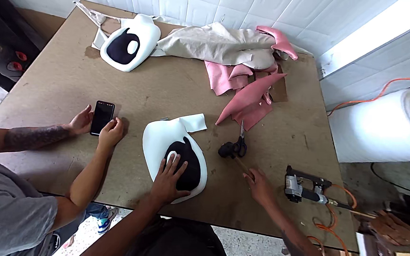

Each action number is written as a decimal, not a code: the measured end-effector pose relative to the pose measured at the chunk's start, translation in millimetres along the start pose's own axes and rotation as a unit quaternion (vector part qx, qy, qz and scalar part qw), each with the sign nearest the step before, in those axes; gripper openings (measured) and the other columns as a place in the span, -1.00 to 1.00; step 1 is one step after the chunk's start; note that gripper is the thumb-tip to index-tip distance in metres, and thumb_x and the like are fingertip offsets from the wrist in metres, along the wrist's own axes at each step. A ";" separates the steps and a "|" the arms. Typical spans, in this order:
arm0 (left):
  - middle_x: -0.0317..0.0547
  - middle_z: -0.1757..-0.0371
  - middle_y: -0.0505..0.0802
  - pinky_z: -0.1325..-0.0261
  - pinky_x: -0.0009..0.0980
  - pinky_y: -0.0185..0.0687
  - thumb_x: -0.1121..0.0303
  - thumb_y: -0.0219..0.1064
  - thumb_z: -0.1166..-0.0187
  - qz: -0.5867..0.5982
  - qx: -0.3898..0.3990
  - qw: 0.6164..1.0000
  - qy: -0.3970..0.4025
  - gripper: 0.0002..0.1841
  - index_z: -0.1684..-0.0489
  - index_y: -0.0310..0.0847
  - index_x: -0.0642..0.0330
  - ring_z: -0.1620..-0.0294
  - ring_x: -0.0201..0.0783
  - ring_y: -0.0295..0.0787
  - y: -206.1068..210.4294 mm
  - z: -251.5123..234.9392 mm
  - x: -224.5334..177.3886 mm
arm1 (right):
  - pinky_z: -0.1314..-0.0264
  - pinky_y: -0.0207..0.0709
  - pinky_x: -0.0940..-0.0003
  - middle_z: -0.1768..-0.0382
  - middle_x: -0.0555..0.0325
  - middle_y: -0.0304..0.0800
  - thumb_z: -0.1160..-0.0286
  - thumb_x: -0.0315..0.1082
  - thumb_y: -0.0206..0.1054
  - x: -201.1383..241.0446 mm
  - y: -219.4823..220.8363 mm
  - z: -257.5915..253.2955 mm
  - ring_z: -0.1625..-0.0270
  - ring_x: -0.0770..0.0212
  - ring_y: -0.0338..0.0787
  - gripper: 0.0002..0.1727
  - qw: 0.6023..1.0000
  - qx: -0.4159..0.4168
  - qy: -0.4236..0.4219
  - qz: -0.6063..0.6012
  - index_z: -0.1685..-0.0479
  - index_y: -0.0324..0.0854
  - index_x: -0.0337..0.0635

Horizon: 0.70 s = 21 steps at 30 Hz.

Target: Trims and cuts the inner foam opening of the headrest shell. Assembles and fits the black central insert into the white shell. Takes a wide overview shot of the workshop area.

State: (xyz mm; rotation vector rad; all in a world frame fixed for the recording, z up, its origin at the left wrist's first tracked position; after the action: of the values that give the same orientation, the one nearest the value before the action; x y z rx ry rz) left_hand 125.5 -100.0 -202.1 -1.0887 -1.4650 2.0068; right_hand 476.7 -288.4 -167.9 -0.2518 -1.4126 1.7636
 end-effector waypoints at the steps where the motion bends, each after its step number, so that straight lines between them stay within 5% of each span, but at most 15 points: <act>1: -0.28 -0.99 -0.19 -0.94 0.17 -0.52 -0.84 0.09 0.04 0.000 -0.018 1.000 -0.025 0.31 -0.93 -0.05 -0.40 -0.98 -0.07 -0.57 -1.1 1.9 4.6 | -0.12 0.70 -0.11 0.03 -0.06 0.77 -0.75 0.08 0.20 10.4 0.2 14.5 0.00 -0.02 0.80 -0.50 0.999 0.013 -0.004 -0.046 -0.27 0.66 -0.16; 4: -0.24 -0.99 -0.22 -0.93 0.20 -0.52 -0.92 0.07 0.25 -0.019 -0.046 0.996 -0.078 0.47 -0.94 -0.03 -0.27 -0.98 0.02 -0.56 1.6 3.8 14.8 | 0.58 0.61 0.23 0.46 0.12 0.66 -0.81 0.25 -0.08 56.1 -4.2 71.4 0.57 0.17 0.63 -0.34 0.956 0.006 -0.032 -0.290 -0.18 0.58 -0.21; 6: -0.23 -0.99 -0.26 -0.92 0.23 -0.56 -0.92 0.06 0.27 -0.021 -0.041 0.995 -0.084 0.49 -0.95 -0.05 -0.28 -0.97 0.01 -0.60 5.3 7.3 16.3 | 0.76 0.51 0.29 0.60 0.16 0.56 -0.73 0.41 -0.17 96.1 -12.3 111.0 0.74 0.21 0.51 -0.22 0.901 -0.014 -0.050 -0.431 -0.14 0.52 -0.20; 9: -0.22 -0.99 -0.28 -0.91 0.25 -0.60 -0.91 0.10 0.24 -0.013 -0.037 0.996 -0.077 0.48 -0.95 -0.08 -0.27 -0.97 0.00 -0.64 3.0 3.4 17.5 | 0.76 0.45 0.30 0.65 0.26 0.46 -0.70 0.44 -0.21 118.0 21.3 143.3 0.75 0.31 0.44 -0.24 0.893 -0.033 -0.068 -0.444 0.02 0.53 -0.10; 11: -0.22 -0.99 -0.25 -0.92 0.24 -0.57 -0.90 0.11 0.22 -0.005 -0.037 0.997 -0.074 0.47 -0.95 -0.05 -0.26 -0.97 0.01 -0.62 4.0 3.9 15.7 | 0.45 0.66 0.15 0.49 0.18 0.65 -0.77 0.36 -0.18 93.0 83.7 148.7 0.53 0.23 0.64 -0.25 0.942 0.080 -0.005 -0.327 -0.07 0.66 -0.13; 13: -0.20 -0.99 -0.24 -0.92 0.25 -0.55 -0.89 0.13 0.21 -0.002 -0.036 0.997 -0.071 0.47 -0.95 -0.05 -0.25 -0.97 0.05 -0.62 5.3 8.8 12.6 | 0.61 0.43 0.16 0.64 0.19 0.45 -0.71 0.45 -0.25 79.7 122.1 149.6 0.67 0.19 0.44 -0.18 0.926 0.166 0.090 -0.328 0.13 0.65 -0.11; 16: -0.19 -0.99 -0.21 -0.91 0.27 -0.52 -0.88 0.13 0.17 -0.003 -0.041 0.997 -0.071 0.44 -0.95 -0.04 -0.24 -0.97 0.07 -0.58 3.6 7.9 16.2 | 0.78 0.36 0.26 0.72 0.23 0.33 -0.75 0.40 -0.24 114.2 81.2 142.6 0.79 0.24 0.33 -0.19 0.877 0.123 0.090 -0.455 0.13 0.59 -0.18; 18: -0.18 -0.99 -0.25 -0.92 0.26 -0.57 -0.88 0.12 0.19 -0.009 -0.040 0.997 -0.068 0.47 -0.96 -0.10 -0.23 -0.97 0.06 -0.62 2.6 3.3 15.9 | 0.80 0.46 0.29 0.68 0.22 0.36 -0.77 0.36 -0.20 140.0 39.1 142.1 0.80 0.24 0.38 -0.25 0.838 0.061 0.016 -0.542 0.06 0.53 -0.21; 20: -0.18 -0.99 -0.26 -0.92 0.24 -0.59 -0.89 0.10 0.20 -0.013 -0.030 0.997 -0.070 0.48 -0.97 -0.13 -0.22 -0.97 0.04 -0.64 2.4 4.6 16.2 | 0.82 0.44 0.31 0.68 0.23 0.36 -0.76 0.37 -0.18 143.9 30.5 146.8 0.81 0.28 0.37 -0.26 0.846 -0.005 -0.038 -0.531 0.07 0.52 -0.18; 21: -0.19 -0.99 -0.27 -0.92 0.23 -0.61 -0.89 0.10 0.20 -0.012 -0.026 0.997 -0.072 0.48 -0.97 -0.13 -0.23 -0.97 0.03 -0.65 1.4 3.1 16.7 | 0.79 0.42 0.31 0.67 0.23 0.39 -0.75 0.39 -0.19 134.0 45.2 146.4 0.78 0.29 0.39 -0.25 0.881 -0.022 -0.039 -0.471 0.08 0.54 -0.16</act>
State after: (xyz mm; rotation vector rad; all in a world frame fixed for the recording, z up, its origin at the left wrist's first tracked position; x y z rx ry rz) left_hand 113.1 -90.3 -208.7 -0.9585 -1.6034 2.0776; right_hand 281.0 -298.2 -112.6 0.4376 -1.2929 0.9306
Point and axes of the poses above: each hand's wrist, its own z-axis away from the middle knuckle, its own y-axis out of the palm, x = y × z, the point moved 7 cm from there along -z, towards the middle knuckle
